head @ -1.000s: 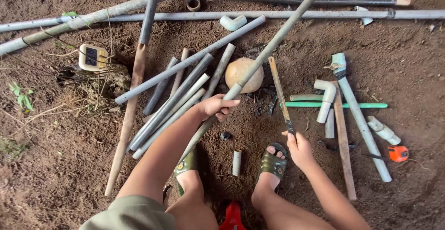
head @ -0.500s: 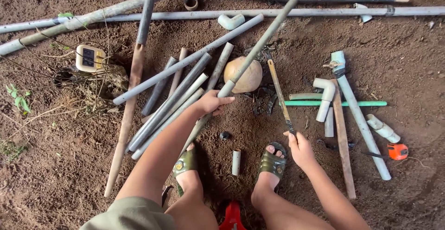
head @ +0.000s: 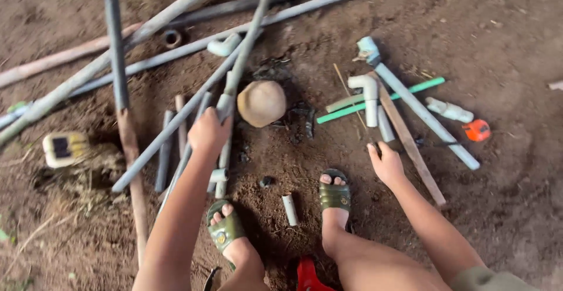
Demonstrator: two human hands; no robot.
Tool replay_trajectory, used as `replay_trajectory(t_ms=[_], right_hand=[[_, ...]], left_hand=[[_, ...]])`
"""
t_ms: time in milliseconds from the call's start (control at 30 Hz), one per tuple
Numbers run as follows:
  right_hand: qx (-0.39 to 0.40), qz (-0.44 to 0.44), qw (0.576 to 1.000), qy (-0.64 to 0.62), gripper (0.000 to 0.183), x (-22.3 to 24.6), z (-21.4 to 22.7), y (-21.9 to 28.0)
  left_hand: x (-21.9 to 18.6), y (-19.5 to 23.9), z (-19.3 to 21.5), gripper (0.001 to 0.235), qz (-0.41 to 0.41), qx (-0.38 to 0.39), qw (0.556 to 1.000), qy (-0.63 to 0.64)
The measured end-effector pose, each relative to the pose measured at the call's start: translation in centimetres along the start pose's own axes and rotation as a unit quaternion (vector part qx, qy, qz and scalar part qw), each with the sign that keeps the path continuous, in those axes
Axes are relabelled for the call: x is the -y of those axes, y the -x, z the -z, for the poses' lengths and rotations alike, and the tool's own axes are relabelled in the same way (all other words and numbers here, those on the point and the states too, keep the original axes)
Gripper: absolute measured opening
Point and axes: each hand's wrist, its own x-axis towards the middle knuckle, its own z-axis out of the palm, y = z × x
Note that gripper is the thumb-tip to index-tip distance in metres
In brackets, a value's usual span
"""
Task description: The person uses a knife to cut into a coconut placed on the ground. They also pick up and examine various PVC pipes and fittings scattered around the work area.
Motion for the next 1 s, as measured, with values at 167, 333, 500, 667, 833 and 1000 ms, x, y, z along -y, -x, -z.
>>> replay_trajectory(t_ms=[167,333,500,667,833,1000], right_hand=[[-0.116,-0.014,0.989,0.088,0.045,-2.3,0.6,-1.2],[-0.166,0.008,0.981,0.1,0.039,-2.8,2.4,-1.3],[-0.128,-0.002,0.983,0.131,0.04,-4.8,2.7,-2.7],[-0.055,-0.024,0.983,0.174,0.042,-6.0,3.9,-3.1],[0.005,-0.056,0.982,0.178,0.044,-9.1,5.0,-5.2],[0.016,-0.092,0.966,0.24,0.049,-9.6,6.3,-5.7]], left_hand=[[0.3,0.6,-0.9,0.041,-0.027,0.037,0.994,-0.102],[1.9,-0.3,-1.9,0.041,-0.081,0.04,0.983,-0.158],[3.3,-0.1,-2.7,0.044,-0.141,-0.055,0.955,-0.256],[2.6,0.3,0.5,0.049,-0.104,0.022,0.977,-0.182],[3.1,0.4,1.4,0.05,-0.064,0.043,0.991,-0.111],[3.5,1.7,2.0,0.044,-0.003,0.021,0.997,-0.079]])
